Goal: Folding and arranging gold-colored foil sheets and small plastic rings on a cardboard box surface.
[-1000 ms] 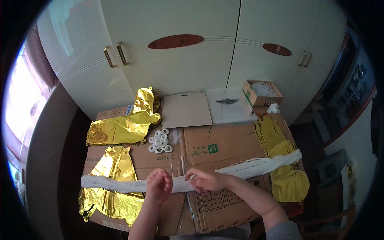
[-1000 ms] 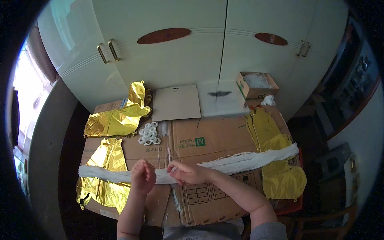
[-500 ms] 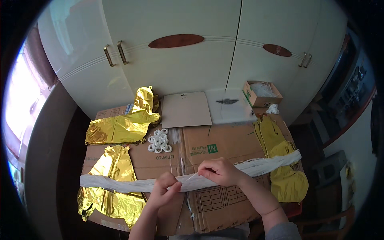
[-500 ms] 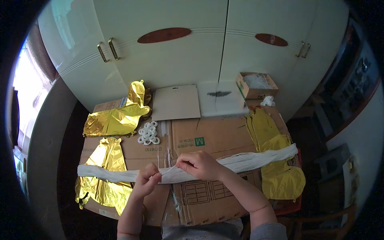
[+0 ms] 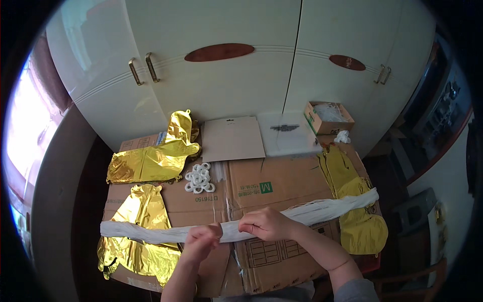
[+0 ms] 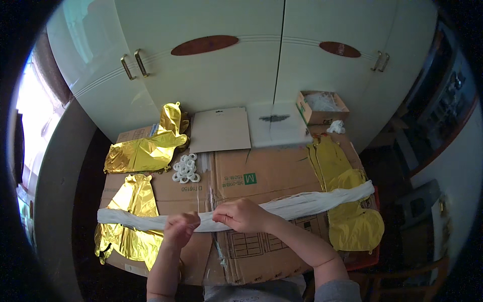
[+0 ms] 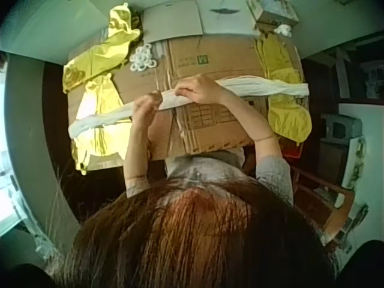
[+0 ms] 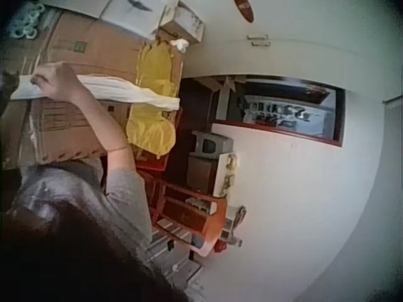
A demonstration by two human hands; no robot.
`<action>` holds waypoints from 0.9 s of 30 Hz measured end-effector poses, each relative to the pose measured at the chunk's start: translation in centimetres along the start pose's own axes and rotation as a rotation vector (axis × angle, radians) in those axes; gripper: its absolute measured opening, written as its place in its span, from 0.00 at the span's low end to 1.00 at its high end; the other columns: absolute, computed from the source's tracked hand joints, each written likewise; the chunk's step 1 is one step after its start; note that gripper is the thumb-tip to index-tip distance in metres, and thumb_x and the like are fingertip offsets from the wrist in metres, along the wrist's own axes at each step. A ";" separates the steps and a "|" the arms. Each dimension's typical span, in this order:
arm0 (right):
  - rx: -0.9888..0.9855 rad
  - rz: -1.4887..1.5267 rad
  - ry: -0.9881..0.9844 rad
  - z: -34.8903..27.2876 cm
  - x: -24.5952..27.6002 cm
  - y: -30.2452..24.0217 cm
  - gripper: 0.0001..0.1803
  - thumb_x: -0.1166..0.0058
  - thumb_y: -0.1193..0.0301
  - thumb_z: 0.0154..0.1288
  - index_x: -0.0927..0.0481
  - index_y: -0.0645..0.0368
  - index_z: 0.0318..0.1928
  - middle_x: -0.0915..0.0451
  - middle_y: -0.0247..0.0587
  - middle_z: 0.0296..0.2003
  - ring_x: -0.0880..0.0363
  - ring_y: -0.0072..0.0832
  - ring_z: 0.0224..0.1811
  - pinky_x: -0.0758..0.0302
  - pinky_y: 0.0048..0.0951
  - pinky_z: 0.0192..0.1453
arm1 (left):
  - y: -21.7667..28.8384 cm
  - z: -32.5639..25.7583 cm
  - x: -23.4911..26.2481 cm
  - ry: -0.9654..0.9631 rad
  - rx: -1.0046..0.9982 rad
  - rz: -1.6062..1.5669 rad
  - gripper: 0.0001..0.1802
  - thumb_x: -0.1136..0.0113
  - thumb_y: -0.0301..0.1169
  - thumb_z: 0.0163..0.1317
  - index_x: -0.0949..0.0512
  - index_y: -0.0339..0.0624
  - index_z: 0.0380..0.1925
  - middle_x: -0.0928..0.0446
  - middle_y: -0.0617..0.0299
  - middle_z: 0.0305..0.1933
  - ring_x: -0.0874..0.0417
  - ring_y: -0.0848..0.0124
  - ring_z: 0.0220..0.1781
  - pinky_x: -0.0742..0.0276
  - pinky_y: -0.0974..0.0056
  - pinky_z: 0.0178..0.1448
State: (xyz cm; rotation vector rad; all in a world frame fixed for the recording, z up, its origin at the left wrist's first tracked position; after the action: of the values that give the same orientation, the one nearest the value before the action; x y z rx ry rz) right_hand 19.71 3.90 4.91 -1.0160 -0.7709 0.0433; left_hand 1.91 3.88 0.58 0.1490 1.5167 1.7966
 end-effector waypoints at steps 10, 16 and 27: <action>0.077 -0.149 0.051 0.0 0.0 -1.6 0.07 0.51 0.66 0.63 0.25 0.56 0.33 0.23 0.40 0.27 0.22 0.40 0.30 0.26 0.38 0.32 | -0.2 0.1 -1.0 -0.205 -0.079 0.633 0.11 0.47 0.25 0.58 0.26 0.36 0.41 0.24 0.57 0.38 0.30 0.70 0.36 0.32 0.62 0.39; 0.067 -0.223 -0.026 -0.3 -1.8 -0.6 0.07 0.50 0.67 0.62 0.25 0.56 0.31 0.23 0.40 0.26 0.22 0.39 0.29 0.26 0.36 0.32 | 2.4 1.2 -2.3 0.429 -0.002 0.174 0.06 0.49 0.24 0.58 0.23 0.37 0.32 0.23 0.59 0.33 0.28 0.69 0.38 0.31 0.62 0.43; 0.118 -0.185 -0.044 -0.5 -2.3 -1.2 0.06 0.50 0.70 0.61 0.24 0.58 0.32 0.23 0.41 0.26 0.23 0.39 0.29 0.27 0.36 0.33 | 2.3 1.6 -2.1 0.300 -0.047 0.412 0.11 0.53 0.28 0.61 0.25 0.29 0.34 0.23 0.57 0.34 0.27 0.67 0.40 0.30 0.63 0.43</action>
State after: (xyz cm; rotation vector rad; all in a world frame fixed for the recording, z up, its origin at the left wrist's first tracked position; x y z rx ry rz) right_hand 17.88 2.00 4.42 -0.8312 -0.8896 -0.0477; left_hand 3.18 3.88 3.80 0.1861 1.7443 2.2596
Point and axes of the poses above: each hand's wrist, its own z-axis towards the middle knuckle, its own x-axis out of the back of the hand, y = z × x, the point moved 5 cm from there along z, towards the middle knuckle
